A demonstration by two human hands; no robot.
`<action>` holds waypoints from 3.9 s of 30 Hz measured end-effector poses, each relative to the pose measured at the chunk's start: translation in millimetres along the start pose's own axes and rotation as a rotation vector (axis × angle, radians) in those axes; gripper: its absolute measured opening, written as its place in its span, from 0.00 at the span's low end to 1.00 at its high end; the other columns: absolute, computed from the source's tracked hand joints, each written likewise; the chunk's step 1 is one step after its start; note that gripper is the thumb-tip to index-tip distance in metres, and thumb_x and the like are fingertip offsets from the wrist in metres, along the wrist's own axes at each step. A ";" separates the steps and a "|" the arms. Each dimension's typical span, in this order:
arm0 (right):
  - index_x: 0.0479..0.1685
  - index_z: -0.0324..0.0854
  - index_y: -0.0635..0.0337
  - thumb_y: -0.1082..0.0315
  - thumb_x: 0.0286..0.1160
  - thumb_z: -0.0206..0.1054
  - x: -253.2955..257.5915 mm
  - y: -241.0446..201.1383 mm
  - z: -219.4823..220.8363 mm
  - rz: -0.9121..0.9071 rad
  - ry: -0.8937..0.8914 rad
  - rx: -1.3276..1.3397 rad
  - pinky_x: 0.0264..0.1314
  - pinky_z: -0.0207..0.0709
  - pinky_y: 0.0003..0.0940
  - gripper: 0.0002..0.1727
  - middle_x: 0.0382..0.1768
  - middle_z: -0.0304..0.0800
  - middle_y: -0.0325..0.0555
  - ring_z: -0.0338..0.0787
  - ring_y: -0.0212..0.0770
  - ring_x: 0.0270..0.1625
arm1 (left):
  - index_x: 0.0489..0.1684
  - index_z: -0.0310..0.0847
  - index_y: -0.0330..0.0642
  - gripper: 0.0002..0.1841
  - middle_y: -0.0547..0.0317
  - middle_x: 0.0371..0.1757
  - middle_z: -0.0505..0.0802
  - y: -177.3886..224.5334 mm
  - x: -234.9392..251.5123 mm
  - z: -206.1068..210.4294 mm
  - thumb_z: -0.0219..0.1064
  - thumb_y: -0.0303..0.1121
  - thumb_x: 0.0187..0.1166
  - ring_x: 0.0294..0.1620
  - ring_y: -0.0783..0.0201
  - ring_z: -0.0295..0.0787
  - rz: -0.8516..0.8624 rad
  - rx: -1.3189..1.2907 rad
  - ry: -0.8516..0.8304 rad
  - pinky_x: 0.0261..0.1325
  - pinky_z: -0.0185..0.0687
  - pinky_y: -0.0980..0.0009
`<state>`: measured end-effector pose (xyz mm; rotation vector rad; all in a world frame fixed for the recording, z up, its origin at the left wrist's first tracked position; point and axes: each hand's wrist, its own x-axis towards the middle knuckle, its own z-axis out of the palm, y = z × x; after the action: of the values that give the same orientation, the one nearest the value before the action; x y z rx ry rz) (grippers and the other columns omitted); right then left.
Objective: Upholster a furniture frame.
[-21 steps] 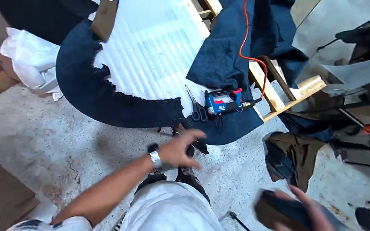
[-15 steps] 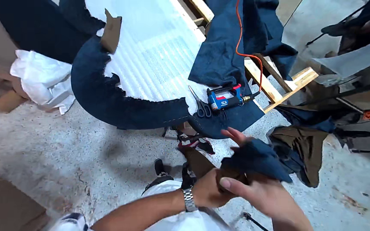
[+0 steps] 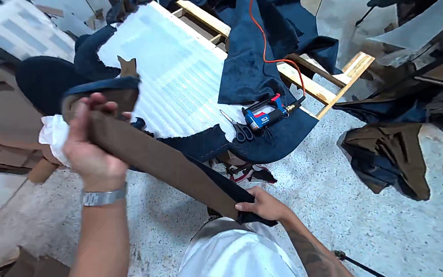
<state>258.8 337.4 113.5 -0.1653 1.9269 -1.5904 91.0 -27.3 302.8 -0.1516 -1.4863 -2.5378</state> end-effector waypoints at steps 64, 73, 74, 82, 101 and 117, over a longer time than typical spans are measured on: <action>0.43 0.93 0.47 0.57 0.72 0.79 176.1 30.0 -121.7 0.110 1.244 -0.286 0.48 0.88 0.41 0.07 0.40 0.98 0.33 0.94 0.31 0.40 | 0.65 0.87 0.46 0.22 0.55 0.77 0.83 -274.8 32.5 -52.2 0.60 0.50 0.86 0.83 0.56 0.73 0.031 1.542 -0.922 0.84 0.72 0.56; 0.61 0.85 0.56 0.45 0.63 0.82 126.2 40.4 -69.3 0.282 1.147 -0.444 0.59 0.82 0.55 0.31 0.50 0.88 0.51 0.86 0.54 0.55 | 0.90 0.59 0.42 0.43 0.44 0.88 0.70 -322.3 59.1 -31.3 0.59 0.63 0.83 0.92 0.46 0.57 -0.013 1.648 -0.762 0.93 0.54 0.50; 0.60 0.85 0.55 0.45 0.61 0.84 126.5 42.0 -65.2 0.329 1.128 -0.449 0.59 0.80 0.58 0.32 0.50 0.86 0.52 0.84 0.56 0.56 | 0.89 0.62 0.44 0.41 0.44 0.85 0.73 -318.9 63.5 -26.4 0.62 0.62 0.82 0.89 0.44 0.62 -0.045 1.682 -0.767 0.89 0.61 0.48; 0.42 0.93 0.54 0.39 0.53 0.87 126.3 36.0 -71.1 0.494 1.023 -0.514 0.61 0.74 0.62 0.29 0.55 0.84 0.52 0.79 0.59 0.62 | 0.70 0.84 0.53 0.22 0.50 0.76 0.82 -268.0 59.7 -56.2 0.68 0.49 0.81 0.80 0.49 0.74 0.102 1.384 -1.283 0.80 0.75 0.49; 0.27 0.92 0.53 0.49 0.55 0.89 112.2 47.6 -70.8 0.423 1.052 -0.483 0.63 0.70 0.60 0.19 0.52 0.82 0.49 0.76 0.57 0.62 | 0.64 0.87 0.42 0.16 0.49 0.59 0.90 -258.2 -0.7 -113.6 0.64 0.26 0.81 0.67 0.50 0.85 0.312 1.267 -1.394 0.75 0.80 0.55; 0.44 0.89 0.52 0.30 0.44 0.85 120.5 42.3 -76.0 0.518 1.047 -0.552 0.56 0.67 0.62 0.38 0.49 0.81 0.50 0.77 0.58 0.58 | 0.73 0.84 0.54 0.19 0.57 0.80 0.83 -288.9 -31.6 -88.5 0.59 0.41 0.88 0.81 0.52 0.76 0.431 1.406 -1.215 0.81 0.72 0.48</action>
<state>134.5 356.0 34.2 1.0516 2.8072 -0.7696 59.2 36.8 7.5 -1.6139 -2.6890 -0.4741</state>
